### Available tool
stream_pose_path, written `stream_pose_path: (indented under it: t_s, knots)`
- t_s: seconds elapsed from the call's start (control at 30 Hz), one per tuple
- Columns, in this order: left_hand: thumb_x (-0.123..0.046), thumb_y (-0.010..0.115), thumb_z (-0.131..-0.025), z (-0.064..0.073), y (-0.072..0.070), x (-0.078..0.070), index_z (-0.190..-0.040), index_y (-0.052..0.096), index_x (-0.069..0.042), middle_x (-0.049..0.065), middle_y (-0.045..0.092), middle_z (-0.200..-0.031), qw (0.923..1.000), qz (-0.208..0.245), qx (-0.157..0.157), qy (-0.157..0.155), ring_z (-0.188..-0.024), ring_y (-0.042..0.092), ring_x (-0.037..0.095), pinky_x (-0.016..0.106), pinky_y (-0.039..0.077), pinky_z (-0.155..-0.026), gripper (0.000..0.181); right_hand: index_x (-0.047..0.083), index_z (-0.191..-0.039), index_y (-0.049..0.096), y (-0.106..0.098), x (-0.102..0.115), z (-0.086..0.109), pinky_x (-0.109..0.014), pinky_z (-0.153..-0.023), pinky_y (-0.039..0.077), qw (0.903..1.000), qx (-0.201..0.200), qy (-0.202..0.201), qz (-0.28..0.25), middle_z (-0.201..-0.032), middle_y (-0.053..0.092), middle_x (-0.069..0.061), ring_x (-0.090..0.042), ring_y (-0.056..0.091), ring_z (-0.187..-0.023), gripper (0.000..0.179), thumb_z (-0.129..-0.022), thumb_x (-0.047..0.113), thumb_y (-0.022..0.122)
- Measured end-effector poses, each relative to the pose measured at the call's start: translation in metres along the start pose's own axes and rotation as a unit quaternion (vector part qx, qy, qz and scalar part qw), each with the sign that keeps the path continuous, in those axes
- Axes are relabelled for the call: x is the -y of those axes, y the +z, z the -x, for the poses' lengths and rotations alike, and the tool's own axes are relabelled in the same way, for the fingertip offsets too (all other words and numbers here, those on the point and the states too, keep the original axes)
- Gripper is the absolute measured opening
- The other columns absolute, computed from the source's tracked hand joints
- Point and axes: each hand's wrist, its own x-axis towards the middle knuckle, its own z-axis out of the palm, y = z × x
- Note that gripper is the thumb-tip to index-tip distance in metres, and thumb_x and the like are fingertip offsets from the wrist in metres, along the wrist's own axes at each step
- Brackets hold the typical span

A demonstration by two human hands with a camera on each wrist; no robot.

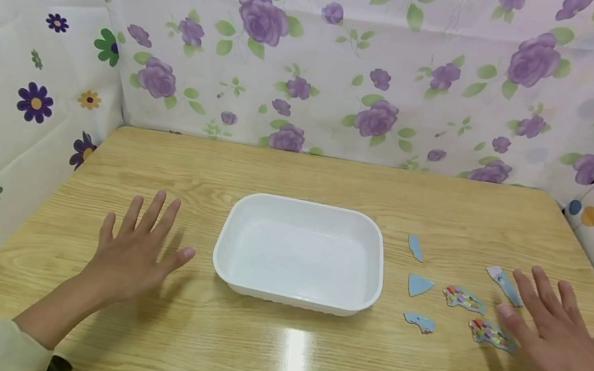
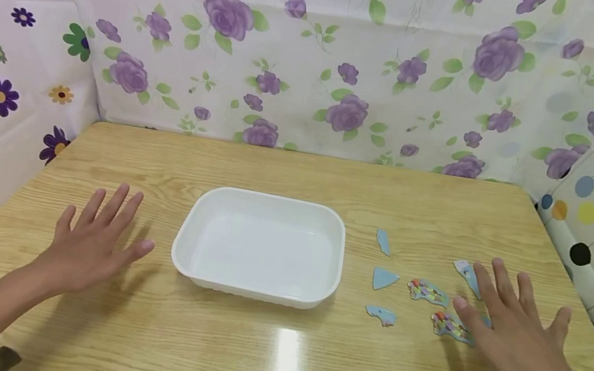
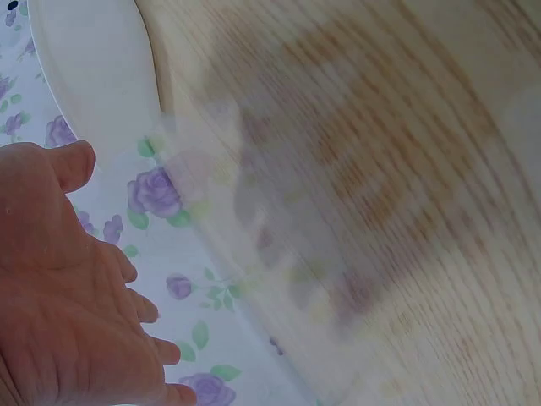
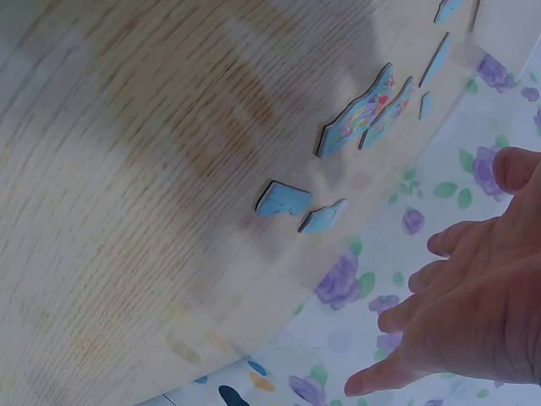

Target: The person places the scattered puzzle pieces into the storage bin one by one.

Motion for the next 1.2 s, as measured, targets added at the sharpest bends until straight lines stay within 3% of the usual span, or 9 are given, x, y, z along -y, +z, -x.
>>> stream_pose_path:
  t_s: [0.43, 1.2]
  knots:
    - [-0.065, 0.031, -0.096, 0.003, -0.001, -0.001, -0.155, -0.001, -0.01, 0.014, -0.014, -0.159, 1.0, 0.009, -0.002, -0.001, -0.141, -0.021, 0.042, 0.075, -0.012, -0.102, 0.086, 0.02, -0.153, -0.012, 0.0, -0.007, -0.002, -0.068, -0.08, -0.039, 0.9999, -0.007, 0.009, 0.005, -0.153, -0.03, -0.004, -0.041, -0.033, -0.134, 0.074, -0.102, 0.049, 0.034]
    - [-0.065, 0.032, -0.096, 0.009, 0.003, -0.003, -0.155, -0.002, -0.013, 0.014, -0.013, -0.159, 0.9999, 0.015, -0.002, 0.002, -0.142, -0.02, 0.042, 0.073, -0.015, -0.103, 0.086, 0.011, -0.151, -0.015, -0.011, -0.016, -0.01, -0.077, -0.08, -0.032, 0.9996, 0.003, 0.019, 0.023, -0.15, -0.031, -0.017, -0.053, -0.026, -0.132, 0.079, -0.102, 0.051, 0.032]
